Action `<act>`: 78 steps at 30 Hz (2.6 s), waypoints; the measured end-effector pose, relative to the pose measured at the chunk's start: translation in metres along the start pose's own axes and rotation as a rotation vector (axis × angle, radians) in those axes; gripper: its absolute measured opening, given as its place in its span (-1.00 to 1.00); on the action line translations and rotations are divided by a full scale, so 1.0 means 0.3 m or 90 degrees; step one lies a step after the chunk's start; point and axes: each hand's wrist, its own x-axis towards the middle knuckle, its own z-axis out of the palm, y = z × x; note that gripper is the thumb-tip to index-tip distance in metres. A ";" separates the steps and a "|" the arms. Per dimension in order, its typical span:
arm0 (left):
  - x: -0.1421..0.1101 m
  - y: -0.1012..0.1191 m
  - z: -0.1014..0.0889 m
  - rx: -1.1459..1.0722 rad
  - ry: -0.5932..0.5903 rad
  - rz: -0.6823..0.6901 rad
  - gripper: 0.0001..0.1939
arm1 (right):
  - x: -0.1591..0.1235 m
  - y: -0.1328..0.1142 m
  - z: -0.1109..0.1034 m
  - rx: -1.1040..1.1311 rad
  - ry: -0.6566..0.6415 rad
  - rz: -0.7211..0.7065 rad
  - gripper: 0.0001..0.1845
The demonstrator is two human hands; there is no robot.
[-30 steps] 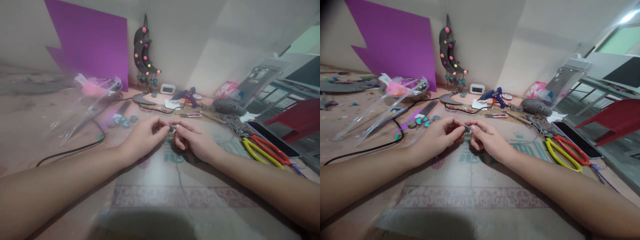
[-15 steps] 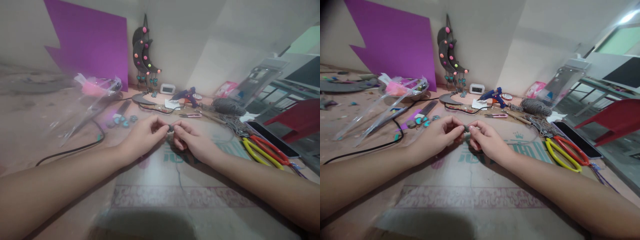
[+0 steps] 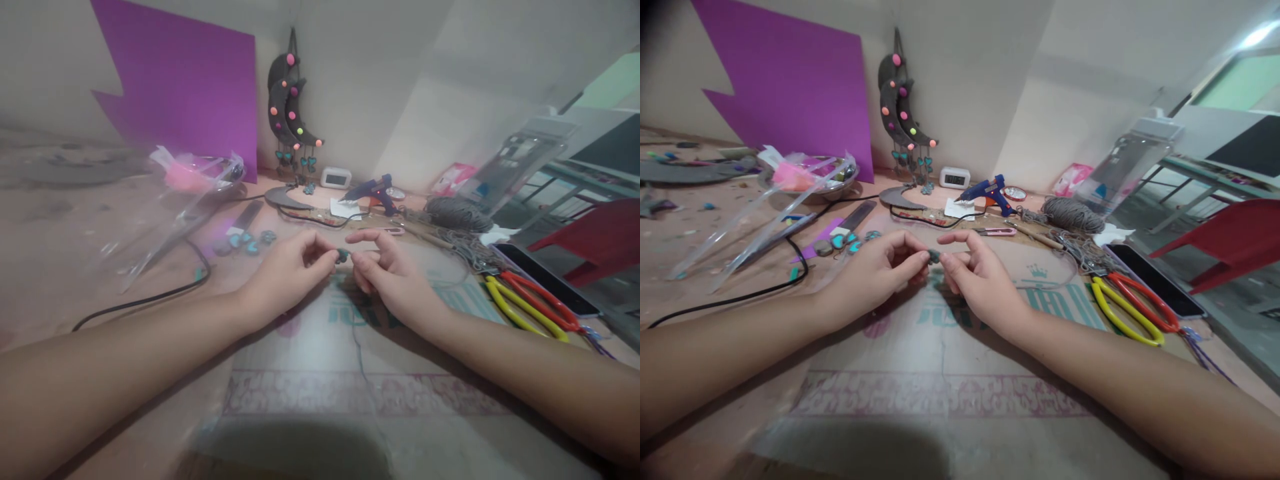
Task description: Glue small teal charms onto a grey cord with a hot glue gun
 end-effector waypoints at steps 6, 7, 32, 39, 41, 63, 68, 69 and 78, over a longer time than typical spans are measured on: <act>-0.002 -0.006 0.003 0.015 0.001 0.015 -0.85 | 0.005 0.009 0.002 0.070 -0.110 0.053 -0.57; -0.002 -0.007 0.003 0.019 0.000 0.018 -0.85 | 0.006 0.013 0.001 0.076 -0.115 0.055 -0.58; 0.000 -0.006 0.000 0.051 0.056 0.060 -0.86 | 0.017 0.002 -0.034 -0.212 0.086 -0.100 -0.79; 0.002 -0.004 0.002 0.053 0.053 0.062 -0.86 | 0.009 -0.002 -0.032 -0.309 0.094 -0.168 -0.83; 0.002 -0.006 0.002 0.058 0.060 0.070 -0.87 | 0.001 -0.008 -0.030 -0.325 0.070 -0.162 -0.79; -0.013 0.000 0.002 0.070 0.011 0.123 -0.87 | 0.010 0.027 -0.015 0.157 -0.132 0.158 -0.57; -0.016 0.000 0.001 0.073 0.001 0.126 -0.88 | 0.015 0.021 -0.019 0.209 -0.151 0.195 -0.60; -0.016 0.000 0.000 0.073 0.003 0.127 -0.88 | 0.015 0.016 -0.018 0.213 -0.142 0.197 -0.62; -0.004 -0.005 -0.005 0.014 -0.032 0.083 -0.79 | 0.019 0.011 -0.012 0.203 -0.018 0.130 -0.63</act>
